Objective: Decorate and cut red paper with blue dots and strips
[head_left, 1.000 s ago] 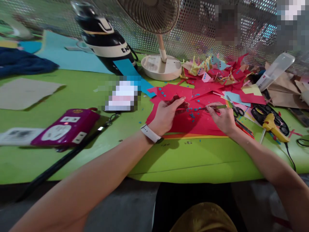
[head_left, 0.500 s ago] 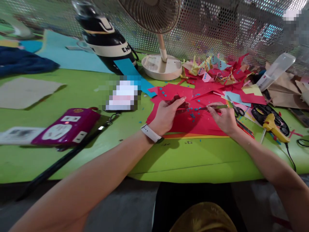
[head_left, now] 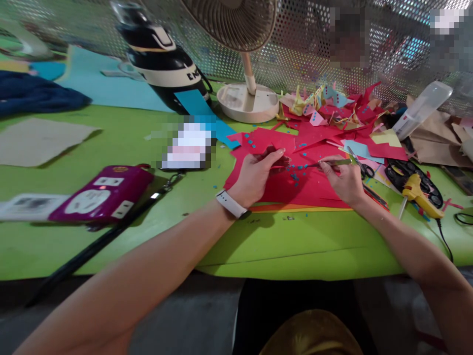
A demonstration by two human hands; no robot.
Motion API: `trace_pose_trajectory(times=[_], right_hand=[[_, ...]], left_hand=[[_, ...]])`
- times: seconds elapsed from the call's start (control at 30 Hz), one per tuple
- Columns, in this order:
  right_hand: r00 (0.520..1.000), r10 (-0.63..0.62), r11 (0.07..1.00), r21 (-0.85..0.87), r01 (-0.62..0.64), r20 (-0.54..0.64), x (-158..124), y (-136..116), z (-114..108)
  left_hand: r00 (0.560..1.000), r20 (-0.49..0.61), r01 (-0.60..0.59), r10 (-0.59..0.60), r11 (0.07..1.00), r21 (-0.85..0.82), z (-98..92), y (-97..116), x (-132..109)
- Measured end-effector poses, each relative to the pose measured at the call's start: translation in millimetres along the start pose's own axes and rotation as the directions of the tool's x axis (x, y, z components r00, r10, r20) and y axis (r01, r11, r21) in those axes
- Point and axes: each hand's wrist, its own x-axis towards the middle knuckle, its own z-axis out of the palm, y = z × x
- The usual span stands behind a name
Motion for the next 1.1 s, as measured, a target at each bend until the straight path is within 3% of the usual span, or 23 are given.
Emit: trace_pose_trajectory(times=[0.2,0.47,0.7,0.93,1.1], right_hand=[[0.996,0.083,0.991,0.105,-0.079,-0.028,1,0,-4],[0.988,0.115,0.975,0.203,-0.093,-0.1,3,2,-7],[0.985,0.145,0.958,0.26,-0.118,-0.089,5,5,-5],[0.995,0.098,0.976,0.197,-0.092,-0.019,2,-2,2],[0.996,0.039,0.966,0.253,-0.058,0.078,-1,-9,10]], left_hand=[[1.0,-0.001,0.016,-0.016,1.0,-0.004,-0.6,-1,0],[1.0,-0.001,-0.018,0.018,1.0,0.003,-0.4,1,0],[0.999,-0.011,-0.042,0.041,0.998,-0.04,0.2,4,0],[0.999,-0.04,-0.033,0.031,0.998,-0.055,-0.1,5,1],[0.998,-0.055,-0.018,0.016,0.999,-0.046,0.7,4,2]])
